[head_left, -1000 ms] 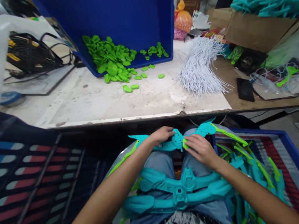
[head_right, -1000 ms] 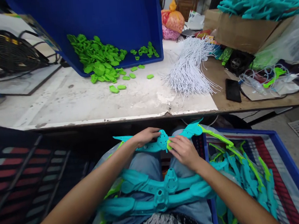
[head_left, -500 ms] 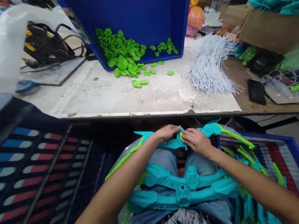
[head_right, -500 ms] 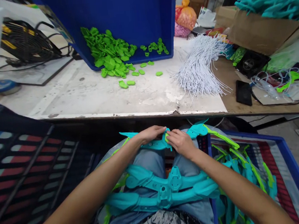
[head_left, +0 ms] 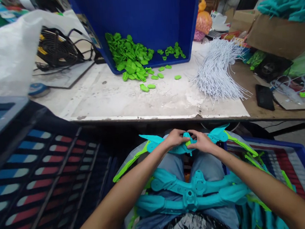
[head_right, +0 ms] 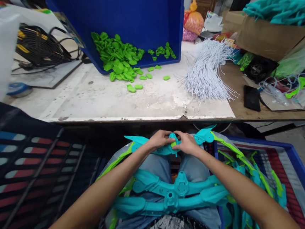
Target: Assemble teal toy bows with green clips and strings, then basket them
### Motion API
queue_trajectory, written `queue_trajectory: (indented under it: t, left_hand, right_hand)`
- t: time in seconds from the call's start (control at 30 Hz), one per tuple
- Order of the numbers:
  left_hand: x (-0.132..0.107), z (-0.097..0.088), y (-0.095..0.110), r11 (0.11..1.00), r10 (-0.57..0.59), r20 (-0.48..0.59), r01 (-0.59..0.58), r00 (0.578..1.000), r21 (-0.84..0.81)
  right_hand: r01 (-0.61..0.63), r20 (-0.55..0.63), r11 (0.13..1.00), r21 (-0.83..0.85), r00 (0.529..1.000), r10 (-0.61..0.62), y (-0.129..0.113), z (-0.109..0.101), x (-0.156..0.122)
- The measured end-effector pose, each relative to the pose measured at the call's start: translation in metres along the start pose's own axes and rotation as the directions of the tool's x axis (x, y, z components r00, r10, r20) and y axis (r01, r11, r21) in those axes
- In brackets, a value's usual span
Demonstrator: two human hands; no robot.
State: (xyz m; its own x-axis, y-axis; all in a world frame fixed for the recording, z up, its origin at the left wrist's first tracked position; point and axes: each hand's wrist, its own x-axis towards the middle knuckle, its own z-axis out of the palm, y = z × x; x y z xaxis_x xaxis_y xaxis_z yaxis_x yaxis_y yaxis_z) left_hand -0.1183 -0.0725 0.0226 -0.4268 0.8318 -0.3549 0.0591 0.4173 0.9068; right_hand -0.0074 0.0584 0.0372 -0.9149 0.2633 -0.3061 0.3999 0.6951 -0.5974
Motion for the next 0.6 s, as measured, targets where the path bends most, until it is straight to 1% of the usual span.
queue_trajectory:
  t: [0.03,0.1,0.17,0.23,0.27,0.3,0.37,0.4,0.43,0.47,0.5,0.53,0.6]
  left_hand:
    - [0.000,-0.001,0.001,1.000,0.007,-0.007,-0.007,1.000,0.021]
    - [-0.004,-0.001,0.006,0.996,0.028,-0.039,-0.025,0.999,0.081]
    - [-0.014,0.003,0.010,0.988,0.050,-0.122,-0.031,0.991,0.150]
    - [-0.029,0.015,0.012,0.954,0.136,-0.236,-0.062,0.962,0.295]
    - [-0.037,0.023,0.010,0.909,0.213,-0.272,-0.089,0.938,0.407]
    - [-0.044,0.032,0.007,0.839,0.298,-0.265,-0.120,0.917,0.530]
    - [-0.054,0.048,-0.001,0.659,0.410,-0.171,-0.162,0.896,0.735]
    - [-0.056,0.053,-0.006,0.577,0.427,-0.119,-0.170,0.896,0.799]
    - [-0.056,0.057,-0.010,0.508,0.429,-0.080,-0.167,0.900,0.845]
    - [-0.055,0.058,-0.012,0.455,0.420,-0.053,-0.159,0.906,0.876]
    - [-0.052,0.056,-0.013,0.421,0.406,-0.039,-0.149,0.913,0.895]
    - [-0.049,0.053,-0.013,0.406,0.389,-0.033,-0.140,0.921,0.903]
    - [-0.043,0.040,-0.007,0.423,0.355,-0.006,-0.155,0.935,0.893]
  right_hand:
    - [-0.002,-0.008,0.999,-0.037,1.000,0.002,-0.002,0.000,-0.002]
    - [0.029,-0.021,0.992,-0.125,0.999,-0.032,-0.007,-0.003,-0.007]
    - [0.109,0.013,0.969,-0.221,0.994,-0.108,-0.013,-0.012,-0.009]
    - [0.203,0.040,0.938,-0.280,0.979,-0.200,-0.023,-0.027,-0.003]
    - [0.243,0.005,0.923,-0.299,0.967,-0.253,-0.031,-0.036,0.005]
    - [0.280,-0.064,0.904,-0.322,0.947,-0.316,-0.041,-0.044,0.017]
    - [0.334,-0.214,0.855,-0.396,0.872,-0.440,-0.067,-0.056,0.048]
    - [0.349,-0.252,0.827,-0.441,0.836,-0.487,-0.082,-0.058,0.067]
    - [0.356,-0.260,0.802,-0.479,0.816,-0.517,-0.097,-0.058,0.087]
    - [0.359,-0.248,0.786,-0.503,0.811,-0.529,-0.113,-0.055,0.108]
    - [0.358,-0.237,0.779,-0.514,0.814,-0.530,-0.128,-0.051,0.127]
    - [0.354,-0.237,0.779,-0.517,0.816,-0.528,-0.142,-0.046,0.146]
    - [0.346,-0.255,0.781,-0.520,0.809,-0.529,-0.166,-0.035,0.177]
